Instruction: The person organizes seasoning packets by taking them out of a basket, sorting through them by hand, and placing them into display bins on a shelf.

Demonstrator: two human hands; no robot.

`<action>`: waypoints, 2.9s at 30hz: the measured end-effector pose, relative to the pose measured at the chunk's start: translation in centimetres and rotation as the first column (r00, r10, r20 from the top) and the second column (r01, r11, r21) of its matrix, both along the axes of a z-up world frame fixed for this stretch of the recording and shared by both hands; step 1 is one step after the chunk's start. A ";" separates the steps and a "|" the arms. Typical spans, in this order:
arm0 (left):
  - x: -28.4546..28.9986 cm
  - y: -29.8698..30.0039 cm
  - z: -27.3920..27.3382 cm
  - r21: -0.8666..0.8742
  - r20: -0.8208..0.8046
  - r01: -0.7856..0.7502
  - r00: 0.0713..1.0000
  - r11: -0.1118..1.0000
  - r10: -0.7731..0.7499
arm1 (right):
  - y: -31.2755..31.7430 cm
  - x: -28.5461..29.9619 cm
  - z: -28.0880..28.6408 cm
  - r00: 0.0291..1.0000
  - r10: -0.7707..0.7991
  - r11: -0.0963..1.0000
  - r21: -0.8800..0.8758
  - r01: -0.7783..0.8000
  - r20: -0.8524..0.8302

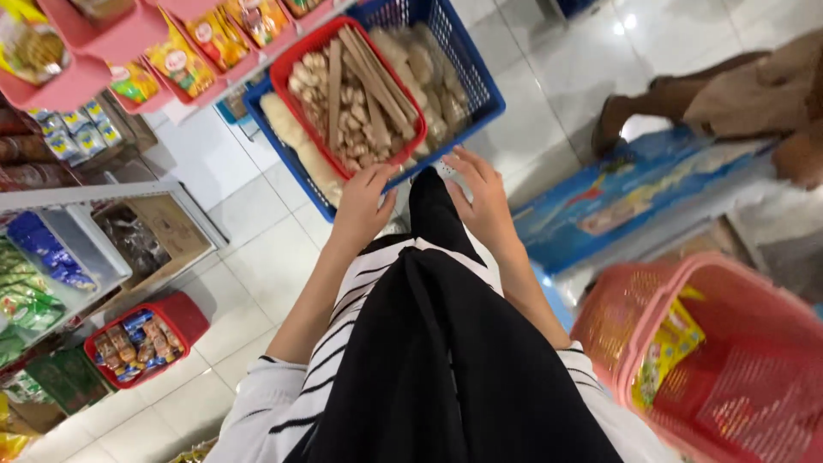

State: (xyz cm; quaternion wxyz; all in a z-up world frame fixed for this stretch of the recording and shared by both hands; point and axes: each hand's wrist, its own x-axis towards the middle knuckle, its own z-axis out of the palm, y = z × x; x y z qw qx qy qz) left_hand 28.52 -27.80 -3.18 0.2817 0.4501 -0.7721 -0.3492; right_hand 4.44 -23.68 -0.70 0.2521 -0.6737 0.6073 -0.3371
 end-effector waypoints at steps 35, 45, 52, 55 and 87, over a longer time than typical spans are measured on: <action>-37.1 30.3 3.1 -0.317 0.015 0.636 0.745 0.703 -0.667 | 34.7 -34.5 -7.7 0.855 0.516 0.813 0.346 -0.469 -0.054; -38.1 30.8 1.9 -0.313 0.232 0.613 0.790 0.726 -0.567 | 35.4 -34.6 -10.2 0.698 0.500 0.817 0.545 -0.186 -0.512; -36.0 27.4 6.7 -0.085 -0.378 0.578 0.735 0.811 -0.563 | 29.5 -35.6 9.7 0.930 0.319 0.771 0.620 -0.144 -0.181; -35.0 25.8 7.9 0.034 -0.568 0.710 0.593 0.703 -0.571 | 29.9 -32.9 16.7 0.975 0.210 0.799 0.589 -0.123 -0.080; -8.1 13.5 -6.0 0.606 -0.698 0.761 0.370 0.231 0.613 | 12.7 1.3 2.6 0.874 0.128 0.967 -0.139 -0.216 -0.470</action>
